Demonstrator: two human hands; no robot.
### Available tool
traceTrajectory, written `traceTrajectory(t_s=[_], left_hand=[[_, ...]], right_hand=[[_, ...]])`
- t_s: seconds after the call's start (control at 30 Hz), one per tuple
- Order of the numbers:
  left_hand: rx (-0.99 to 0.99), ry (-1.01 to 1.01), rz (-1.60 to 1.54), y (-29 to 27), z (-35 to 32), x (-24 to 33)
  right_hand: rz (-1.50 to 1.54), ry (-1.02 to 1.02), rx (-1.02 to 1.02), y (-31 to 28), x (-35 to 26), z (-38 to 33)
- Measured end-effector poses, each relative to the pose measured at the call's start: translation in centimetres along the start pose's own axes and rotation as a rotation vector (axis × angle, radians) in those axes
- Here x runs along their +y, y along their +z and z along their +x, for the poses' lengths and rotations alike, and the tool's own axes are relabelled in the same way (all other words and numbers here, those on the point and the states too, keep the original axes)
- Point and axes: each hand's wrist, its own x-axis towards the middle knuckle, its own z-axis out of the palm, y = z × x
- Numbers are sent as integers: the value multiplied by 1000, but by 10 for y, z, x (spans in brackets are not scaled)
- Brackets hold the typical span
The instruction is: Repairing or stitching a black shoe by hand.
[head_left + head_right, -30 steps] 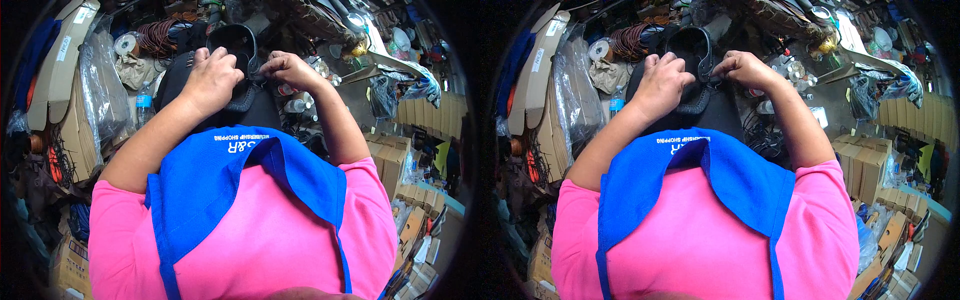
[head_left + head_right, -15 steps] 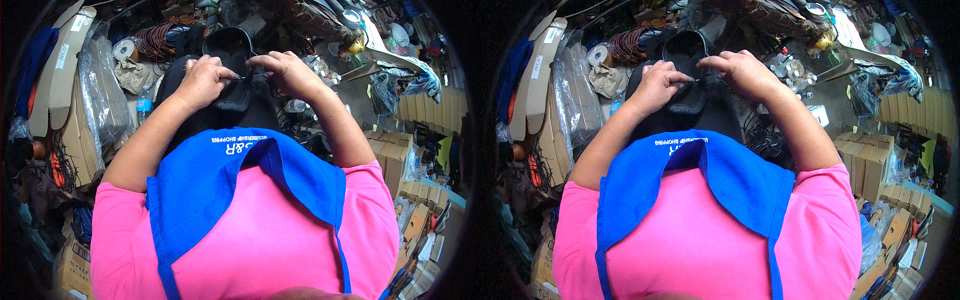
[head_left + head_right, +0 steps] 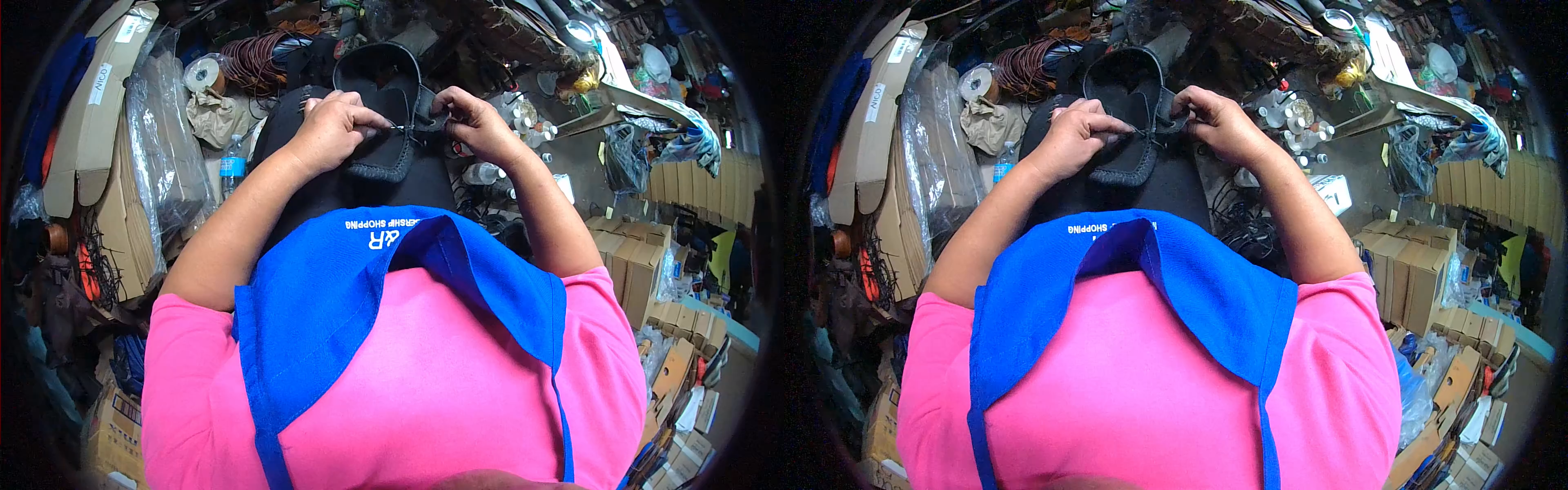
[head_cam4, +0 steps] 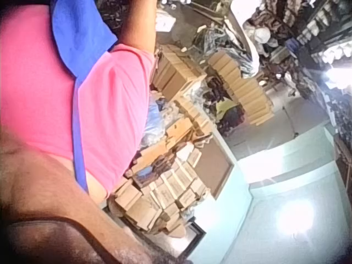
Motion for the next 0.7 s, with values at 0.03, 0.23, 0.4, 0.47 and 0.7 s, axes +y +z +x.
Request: traceTrajectory(t_s=[0.03, 0.23, 0.4, 0.47, 0.7], left_hand=[[-39, -24, -12, -1, 1, -1], [-31, 6, 32, -3, 2, 4], [30, 19, -12, 2, 2, 2], [38, 40, -9, 2, 1, 3], [45, 25, -69, 1, -1, -4]], right_hand=[[56, 1, 1, 0, 4, 0], [102, -40, -1, 0, 13, 2], [141, -18, -3, 1, 18, 3], [159, -14, 0, 0, 19, 3], [190, 20, -3, 0, 19, 0]])
